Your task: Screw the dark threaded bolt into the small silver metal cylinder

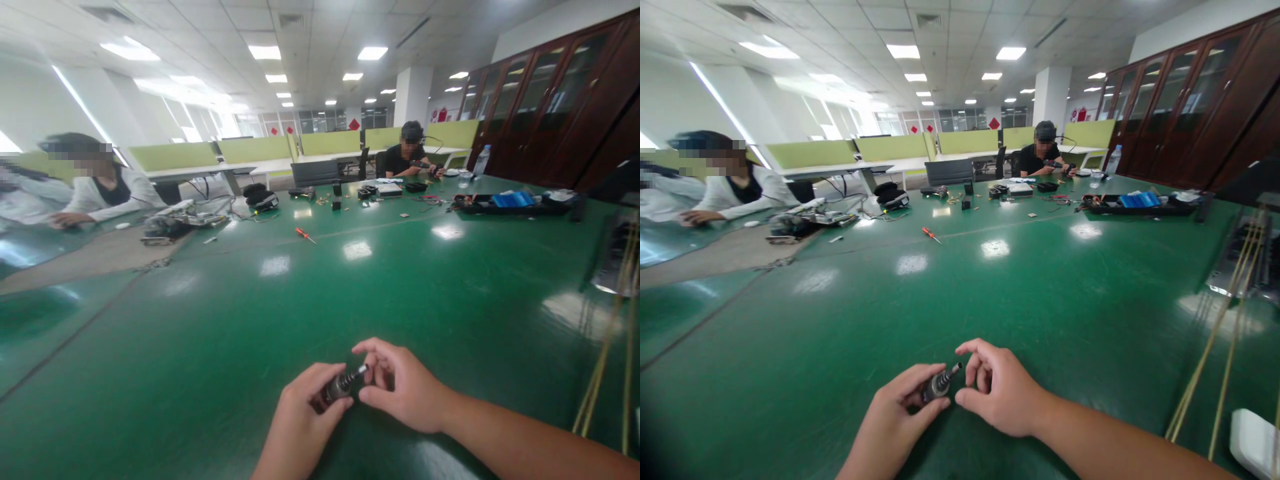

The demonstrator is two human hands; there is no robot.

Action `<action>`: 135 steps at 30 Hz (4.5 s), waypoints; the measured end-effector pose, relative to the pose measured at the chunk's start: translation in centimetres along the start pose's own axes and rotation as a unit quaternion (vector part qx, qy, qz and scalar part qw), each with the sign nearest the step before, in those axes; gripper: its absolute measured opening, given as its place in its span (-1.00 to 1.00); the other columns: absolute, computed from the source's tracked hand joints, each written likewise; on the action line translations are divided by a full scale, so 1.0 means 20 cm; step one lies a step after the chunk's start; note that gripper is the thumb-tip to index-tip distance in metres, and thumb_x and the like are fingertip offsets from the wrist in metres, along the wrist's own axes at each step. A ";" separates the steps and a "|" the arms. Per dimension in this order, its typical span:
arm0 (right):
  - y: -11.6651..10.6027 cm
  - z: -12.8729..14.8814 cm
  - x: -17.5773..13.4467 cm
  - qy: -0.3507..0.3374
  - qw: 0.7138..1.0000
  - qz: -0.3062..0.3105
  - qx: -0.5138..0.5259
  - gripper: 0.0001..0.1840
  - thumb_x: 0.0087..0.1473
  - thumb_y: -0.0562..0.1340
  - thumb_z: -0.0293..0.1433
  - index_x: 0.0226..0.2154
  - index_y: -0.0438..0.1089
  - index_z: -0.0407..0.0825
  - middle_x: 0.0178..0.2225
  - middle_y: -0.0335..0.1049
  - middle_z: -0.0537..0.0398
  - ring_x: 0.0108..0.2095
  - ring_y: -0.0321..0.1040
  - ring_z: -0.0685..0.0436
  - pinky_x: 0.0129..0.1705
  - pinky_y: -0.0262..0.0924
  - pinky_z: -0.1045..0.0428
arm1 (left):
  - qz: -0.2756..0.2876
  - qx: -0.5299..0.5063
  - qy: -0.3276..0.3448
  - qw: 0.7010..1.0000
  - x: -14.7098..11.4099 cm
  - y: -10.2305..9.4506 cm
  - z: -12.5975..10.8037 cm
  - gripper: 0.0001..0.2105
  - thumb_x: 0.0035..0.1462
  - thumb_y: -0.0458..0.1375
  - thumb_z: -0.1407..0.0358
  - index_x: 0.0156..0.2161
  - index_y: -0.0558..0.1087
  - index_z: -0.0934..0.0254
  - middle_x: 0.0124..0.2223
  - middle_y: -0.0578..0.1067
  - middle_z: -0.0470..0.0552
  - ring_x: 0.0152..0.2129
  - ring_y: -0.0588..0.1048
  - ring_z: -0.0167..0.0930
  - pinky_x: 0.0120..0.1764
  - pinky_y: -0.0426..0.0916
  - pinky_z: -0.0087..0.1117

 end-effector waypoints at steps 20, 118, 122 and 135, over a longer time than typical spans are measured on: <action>-0.01 0.04 -0.01 -0.025 0.994 -0.009 -0.106 -0.77 -0.12 0.36 -0.47 -0.30 0.50 -0.01 -0.45 0.37 0.17 -0.46 0.26 -0.01 -0.40 0.14 0.09 | 0.037 0.069 0.028 0.997 -0.02 0.03 -0.04 -0.80 0.09 0.25 0.37 -0.16 0.49 0.09 -0.22 0.53 -0.12 -0.32 0.46 -0.39 -0.25 0.29 -0.45; -0.02 0.01 -0.03 0.009 0.999 -0.010 -0.032 -0.93 -0.03 0.29 -0.42 -0.41 0.42 -0.08 -0.54 0.29 0.20 -0.51 0.18 0.01 -0.40 0.09 0.08 | -0.056 0.055 0.089 0.993 -0.05 -0.01 -0.02 -0.75 0.05 0.33 0.31 -0.12 0.54 0.01 -0.19 0.58 -0.16 -0.27 0.55 -0.43 -0.20 0.41 -0.51; -0.02 0.01 -0.03 0.007 1.000 -0.010 -0.028 -0.94 -0.03 0.29 -0.44 -0.40 0.42 -0.08 -0.53 0.30 0.20 -0.50 0.20 0.01 -0.39 0.11 0.08 | -0.060 0.058 0.094 0.992 -0.05 -0.01 -0.02 -0.74 0.05 0.33 0.31 -0.12 0.54 0.03 -0.18 0.59 -0.14 -0.26 0.55 -0.41 -0.18 0.43 -0.50; -0.03 0.02 -0.02 -0.004 1.000 -0.011 0.010 -0.94 -0.04 0.28 -0.44 -0.43 0.37 -0.07 -0.51 0.30 0.18 -0.48 0.21 0.01 -0.37 0.12 0.08 | -0.076 0.080 0.116 0.987 -0.05 -0.02 -0.01 -0.77 0.07 0.33 0.24 -0.12 0.55 0.07 -0.19 0.59 -0.09 -0.29 0.57 -0.38 -0.23 0.46 -0.47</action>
Point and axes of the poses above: each hand's wrist, its own x-axis towards the middle knuckle, its own y-axis out of the palm, z = x × y, the point moved 1 cm from there along x, towards the middle knuckle
